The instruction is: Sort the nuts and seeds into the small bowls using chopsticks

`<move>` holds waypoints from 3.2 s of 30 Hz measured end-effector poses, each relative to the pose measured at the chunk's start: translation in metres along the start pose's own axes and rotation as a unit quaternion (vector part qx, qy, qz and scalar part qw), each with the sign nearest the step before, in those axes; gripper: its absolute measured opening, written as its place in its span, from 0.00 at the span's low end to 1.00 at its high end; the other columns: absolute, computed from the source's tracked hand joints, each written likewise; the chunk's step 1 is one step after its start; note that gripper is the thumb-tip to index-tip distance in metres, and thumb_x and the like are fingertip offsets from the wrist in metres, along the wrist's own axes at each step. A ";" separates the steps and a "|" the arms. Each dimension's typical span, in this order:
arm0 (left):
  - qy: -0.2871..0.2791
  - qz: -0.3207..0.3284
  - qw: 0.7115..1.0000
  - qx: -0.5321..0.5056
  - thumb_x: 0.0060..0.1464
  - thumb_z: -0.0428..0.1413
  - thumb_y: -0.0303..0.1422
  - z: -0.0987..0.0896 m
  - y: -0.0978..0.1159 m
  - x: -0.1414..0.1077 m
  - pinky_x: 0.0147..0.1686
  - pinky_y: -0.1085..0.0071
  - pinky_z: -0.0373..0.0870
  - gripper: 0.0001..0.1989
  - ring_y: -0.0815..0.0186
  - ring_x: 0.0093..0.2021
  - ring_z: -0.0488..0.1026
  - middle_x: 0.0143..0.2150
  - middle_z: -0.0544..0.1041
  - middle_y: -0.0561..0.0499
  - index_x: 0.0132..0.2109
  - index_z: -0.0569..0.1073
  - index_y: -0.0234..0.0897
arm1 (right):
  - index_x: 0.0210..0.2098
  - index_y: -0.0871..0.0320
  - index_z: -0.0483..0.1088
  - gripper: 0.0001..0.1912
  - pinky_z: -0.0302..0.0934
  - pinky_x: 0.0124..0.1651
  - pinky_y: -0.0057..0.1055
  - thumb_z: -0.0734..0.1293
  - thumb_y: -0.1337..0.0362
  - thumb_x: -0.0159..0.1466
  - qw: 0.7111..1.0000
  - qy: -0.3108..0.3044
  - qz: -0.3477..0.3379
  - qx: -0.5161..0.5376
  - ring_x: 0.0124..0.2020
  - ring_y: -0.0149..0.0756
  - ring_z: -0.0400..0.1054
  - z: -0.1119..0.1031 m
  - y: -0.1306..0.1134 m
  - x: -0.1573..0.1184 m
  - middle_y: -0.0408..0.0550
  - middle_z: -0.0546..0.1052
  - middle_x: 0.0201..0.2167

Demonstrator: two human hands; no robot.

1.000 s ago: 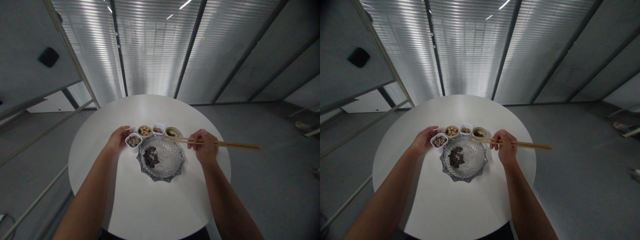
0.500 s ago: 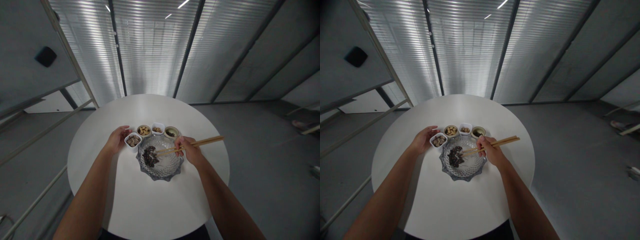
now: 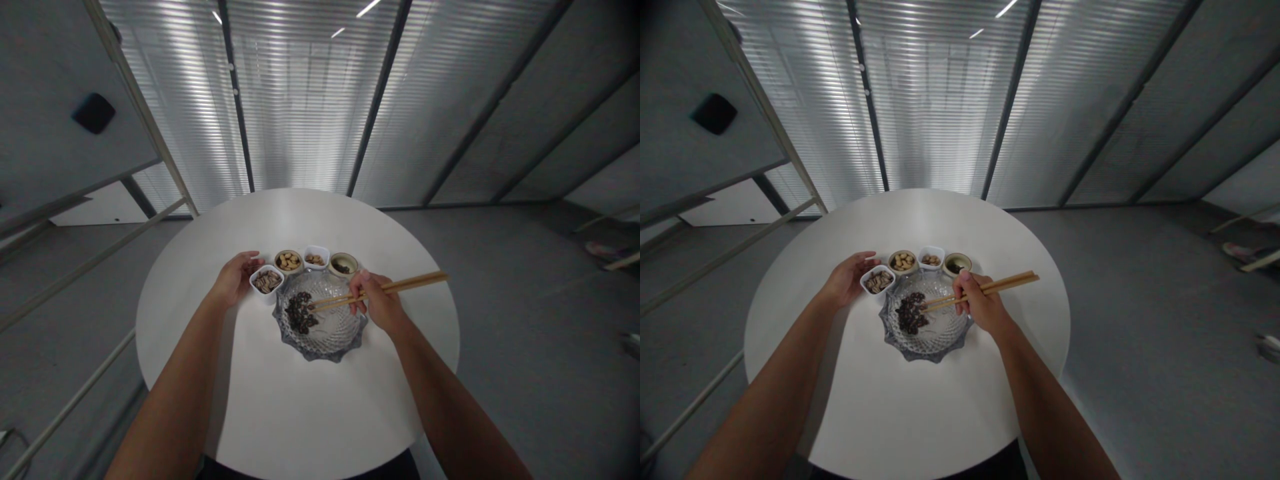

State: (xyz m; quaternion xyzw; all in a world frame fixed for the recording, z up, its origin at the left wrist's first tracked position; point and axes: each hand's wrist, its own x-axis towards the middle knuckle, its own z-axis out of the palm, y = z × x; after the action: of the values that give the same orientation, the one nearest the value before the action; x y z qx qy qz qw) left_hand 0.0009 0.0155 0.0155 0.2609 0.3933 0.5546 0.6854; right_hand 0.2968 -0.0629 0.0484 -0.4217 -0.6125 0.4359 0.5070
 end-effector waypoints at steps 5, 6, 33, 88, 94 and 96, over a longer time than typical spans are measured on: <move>0.005 -0.005 1.000 -0.001 0.50 0.56 0.28 0.001 0.001 -0.001 0.31 0.67 0.71 0.11 0.61 0.31 0.75 0.32 0.76 0.44 0.42 0.72 0.31 | 0.18 0.57 0.65 0.28 0.55 0.16 0.26 0.57 0.43 0.64 0.999 0.023 -0.026 0.009 0.10 0.29 0.59 -0.002 -0.003 0.000 0.37 0.59 0.07; 0.005 -0.005 1.000 0.001 0.50 0.56 0.28 0.000 0.001 -0.001 0.31 0.67 0.71 0.11 0.61 0.31 0.75 0.32 0.76 0.44 0.42 0.72 0.31 | 0.18 0.57 0.64 0.28 0.56 0.17 0.26 0.57 0.44 0.64 0.999 0.035 -0.035 0.015 0.11 0.29 0.59 -0.002 -0.004 0.000 0.37 0.59 0.07; 0.008 -0.011 1.000 -0.003 0.50 0.56 0.29 -0.002 -0.001 0.001 0.31 0.66 0.71 0.10 0.60 0.31 0.75 0.33 0.76 0.43 0.41 0.73 0.31 | 0.18 0.58 0.64 0.24 0.54 0.16 0.26 0.59 0.49 0.64 0.992 0.070 -0.031 0.100 0.10 0.28 0.59 -0.006 -0.004 0.006 0.37 0.60 0.08; 0.011 -0.011 1.000 -0.010 0.50 0.56 0.28 -0.004 0.001 0.001 0.31 0.67 0.71 0.12 0.61 0.31 0.75 0.32 0.76 0.44 0.43 0.73 0.31 | 0.18 0.56 0.64 0.22 0.59 0.18 0.28 0.59 0.52 0.65 0.981 0.163 -0.101 0.022 0.12 0.31 0.62 -0.006 -0.011 0.001 0.38 0.61 0.08; 0.003 -0.009 1.000 -0.001 0.50 0.56 0.29 -0.007 -0.001 0.003 0.31 0.67 0.71 0.11 0.61 0.31 0.75 0.33 0.76 0.44 0.42 0.72 0.31 | 0.19 0.57 0.63 0.22 0.57 0.15 0.28 0.57 0.53 0.65 0.943 0.294 -0.147 0.047 0.09 0.29 0.60 -0.027 -0.012 0.011 0.36 0.60 0.08; 0.003 -0.006 1.000 -0.002 0.49 0.56 0.28 -0.006 -0.001 0.003 0.30 0.67 0.71 0.11 0.61 0.31 0.75 0.32 0.76 0.44 0.42 0.72 0.31 | 0.19 0.57 0.63 0.22 0.58 0.15 0.28 0.57 0.53 0.65 0.941 0.298 -0.152 0.047 0.10 0.30 0.60 -0.029 -0.011 0.012 0.36 0.60 0.09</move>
State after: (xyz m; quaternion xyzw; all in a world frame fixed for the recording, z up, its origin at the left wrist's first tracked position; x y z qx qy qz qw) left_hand -0.0038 0.0182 0.0107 0.2560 0.3958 0.5518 0.6880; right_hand 0.3232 -0.0512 0.0655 -0.4103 -0.4690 0.2365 0.7455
